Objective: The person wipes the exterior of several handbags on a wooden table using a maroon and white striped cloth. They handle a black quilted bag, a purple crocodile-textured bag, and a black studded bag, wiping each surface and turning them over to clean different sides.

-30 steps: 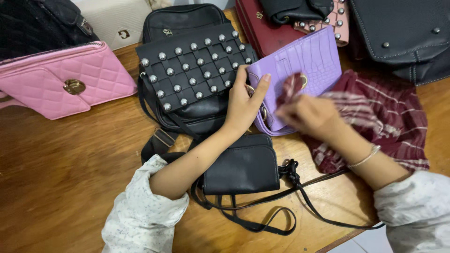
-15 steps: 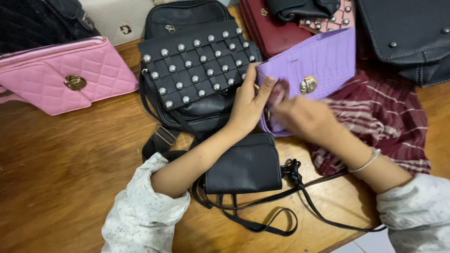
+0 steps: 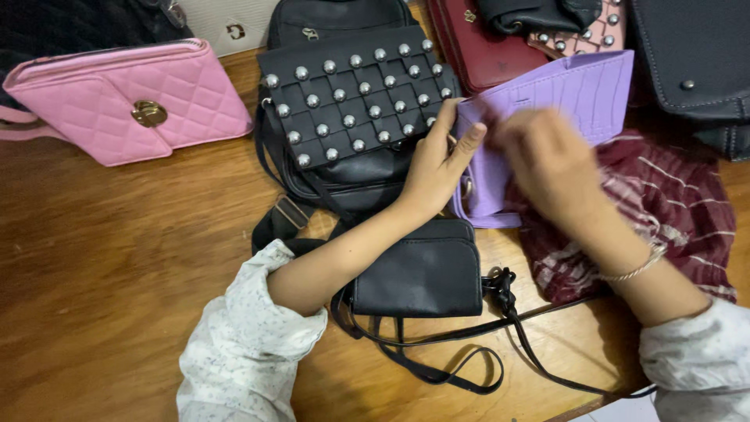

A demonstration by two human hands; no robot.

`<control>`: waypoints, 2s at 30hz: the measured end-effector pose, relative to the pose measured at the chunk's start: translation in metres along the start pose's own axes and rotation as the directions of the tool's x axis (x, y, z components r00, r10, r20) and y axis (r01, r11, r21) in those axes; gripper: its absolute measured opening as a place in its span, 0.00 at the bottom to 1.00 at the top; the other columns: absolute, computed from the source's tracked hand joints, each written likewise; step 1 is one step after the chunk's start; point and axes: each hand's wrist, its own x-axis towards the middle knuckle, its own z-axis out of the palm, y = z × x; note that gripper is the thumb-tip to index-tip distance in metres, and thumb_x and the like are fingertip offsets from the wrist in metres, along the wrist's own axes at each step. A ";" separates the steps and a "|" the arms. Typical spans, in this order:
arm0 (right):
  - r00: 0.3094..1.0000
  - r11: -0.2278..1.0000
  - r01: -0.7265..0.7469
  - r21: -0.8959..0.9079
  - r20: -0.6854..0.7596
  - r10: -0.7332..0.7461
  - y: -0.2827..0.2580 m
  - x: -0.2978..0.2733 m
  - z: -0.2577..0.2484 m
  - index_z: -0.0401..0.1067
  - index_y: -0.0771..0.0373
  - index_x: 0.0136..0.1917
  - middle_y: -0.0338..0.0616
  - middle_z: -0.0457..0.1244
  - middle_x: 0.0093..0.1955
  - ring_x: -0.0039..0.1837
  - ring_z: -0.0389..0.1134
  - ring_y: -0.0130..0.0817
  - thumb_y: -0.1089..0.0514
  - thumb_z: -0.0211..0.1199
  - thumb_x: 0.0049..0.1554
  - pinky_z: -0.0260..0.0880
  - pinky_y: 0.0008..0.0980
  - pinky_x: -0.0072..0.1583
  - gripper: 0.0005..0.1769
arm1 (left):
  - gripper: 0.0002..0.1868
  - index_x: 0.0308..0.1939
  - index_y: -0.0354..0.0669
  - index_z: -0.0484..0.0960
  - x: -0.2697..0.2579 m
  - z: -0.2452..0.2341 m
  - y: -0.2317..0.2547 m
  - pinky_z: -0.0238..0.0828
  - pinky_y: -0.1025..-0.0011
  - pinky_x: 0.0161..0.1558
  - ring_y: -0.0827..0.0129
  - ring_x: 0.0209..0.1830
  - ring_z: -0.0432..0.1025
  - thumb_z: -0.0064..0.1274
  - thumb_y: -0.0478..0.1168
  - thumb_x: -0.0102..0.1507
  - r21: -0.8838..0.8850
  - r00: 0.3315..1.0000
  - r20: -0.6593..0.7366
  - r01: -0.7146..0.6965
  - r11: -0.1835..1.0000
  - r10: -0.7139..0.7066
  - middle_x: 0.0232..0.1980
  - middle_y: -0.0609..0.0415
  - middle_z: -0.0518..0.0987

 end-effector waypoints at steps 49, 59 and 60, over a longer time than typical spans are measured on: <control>0.919 0.957 -0.292 0.002 -0.276 0.281 0.160 -0.058 0.002 0.66 0.71 0.54 0.54 0.62 0.55 0.55 0.68 0.46 0.73 0.55 0.66 0.70 0.39 0.55 0.03 | 0.20 0.58 0.39 0.70 -0.002 -0.002 0.028 0.56 0.76 0.23 0.83 0.18 0.62 0.54 0.47 0.69 0.010 0.999 -0.046 -0.010 1.000 0.010 0.22 0.60 0.71; 0.919 0.920 -0.367 -0.140 -0.206 0.335 0.184 -0.079 0.018 0.69 0.72 0.52 0.51 0.60 0.47 0.50 0.66 0.43 0.68 0.63 0.70 0.66 0.38 0.48 0.05 | 0.17 0.62 0.37 0.74 0.018 -0.053 0.094 0.66 0.77 0.39 0.81 0.35 0.69 0.54 0.44 0.75 -0.184 0.998 -0.009 -0.065 0.981 0.064 0.41 0.54 0.77; 0.913 0.899 -0.392 -0.196 -0.200 0.355 0.183 -0.077 0.017 0.68 0.71 0.51 0.49 0.60 0.47 0.49 0.66 0.41 0.69 0.61 0.69 0.66 0.37 0.48 0.04 | 0.17 0.62 0.36 0.73 0.018 -0.068 0.103 0.68 0.78 0.44 0.81 0.40 0.70 0.53 0.44 0.74 -0.154 0.995 0.001 -0.097 0.983 0.099 0.45 0.55 0.78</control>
